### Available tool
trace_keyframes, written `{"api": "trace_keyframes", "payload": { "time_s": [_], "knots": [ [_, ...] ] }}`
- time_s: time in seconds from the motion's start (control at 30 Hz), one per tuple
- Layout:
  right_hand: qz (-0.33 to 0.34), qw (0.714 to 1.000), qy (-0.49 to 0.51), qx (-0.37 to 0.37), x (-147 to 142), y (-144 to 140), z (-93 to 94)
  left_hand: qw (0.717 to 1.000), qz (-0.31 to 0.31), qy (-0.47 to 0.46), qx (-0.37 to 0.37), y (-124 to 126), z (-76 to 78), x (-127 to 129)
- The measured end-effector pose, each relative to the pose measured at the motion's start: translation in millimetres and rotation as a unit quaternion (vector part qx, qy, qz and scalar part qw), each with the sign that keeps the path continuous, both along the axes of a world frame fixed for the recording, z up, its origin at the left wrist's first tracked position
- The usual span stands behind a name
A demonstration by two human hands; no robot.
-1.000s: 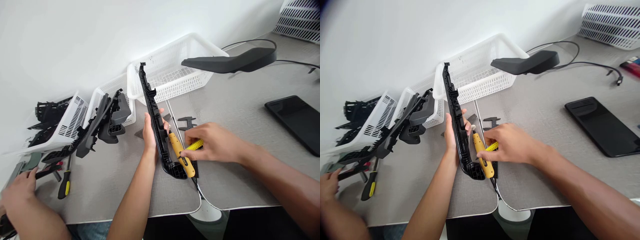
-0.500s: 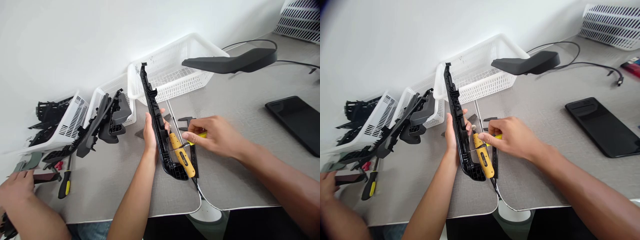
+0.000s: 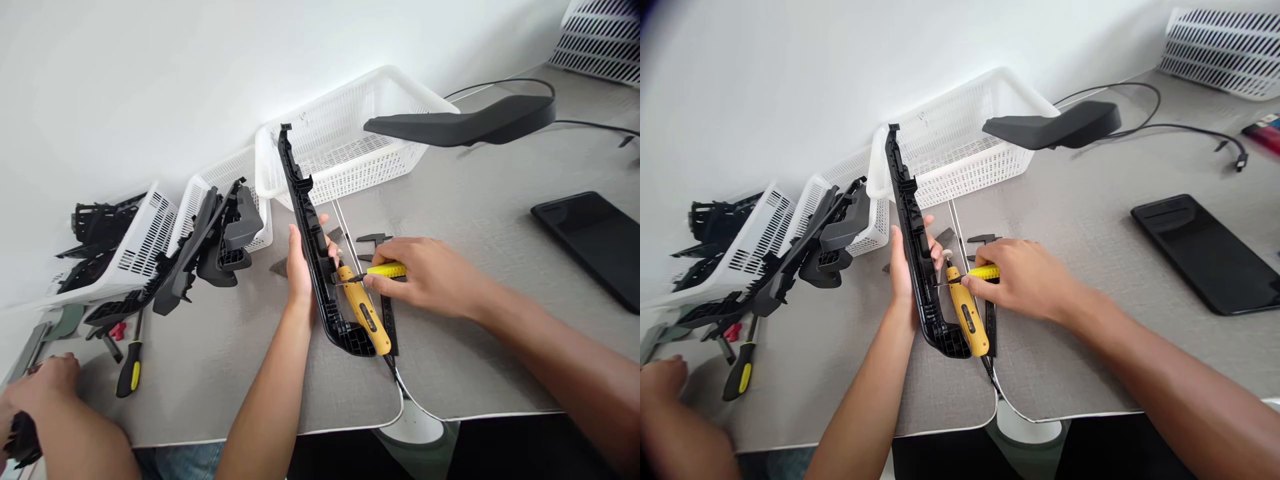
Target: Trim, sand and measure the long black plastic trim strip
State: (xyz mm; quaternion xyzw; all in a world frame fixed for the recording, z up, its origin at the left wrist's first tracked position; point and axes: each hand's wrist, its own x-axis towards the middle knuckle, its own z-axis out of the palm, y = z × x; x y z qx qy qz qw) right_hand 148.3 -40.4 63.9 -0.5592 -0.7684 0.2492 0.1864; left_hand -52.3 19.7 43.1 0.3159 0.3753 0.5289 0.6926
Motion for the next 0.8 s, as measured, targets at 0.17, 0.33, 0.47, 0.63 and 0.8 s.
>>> {"api": "trace_keyframes", "payload": {
  "time_s": [0.17,0.33,0.47,0.63,0.8],
  "knots": [
    [-0.013,0.999,0.036,0.026,0,0,-3.2,1.000,-0.024,0.011,-0.001,-6,6.1,3],
    [-0.076,0.995,0.045,0.045,1,2,-6.1,0.996,-0.079,0.035,0.008,-9,2.6,3],
    [-0.103,0.992,0.052,0.055,1,2,-6.2,0.996,-0.082,0.040,0.007,-7,0.1,3],
    [-0.100,0.991,0.070,0.045,4,2,0.5,0.997,-0.064,0.048,-0.004,-8,2.1,4],
    [0.013,0.997,0.079,-0.020,12,1,9.3,0.997,-0.077,0.006,-0.001,-6,0.8,0]
  ]
}}
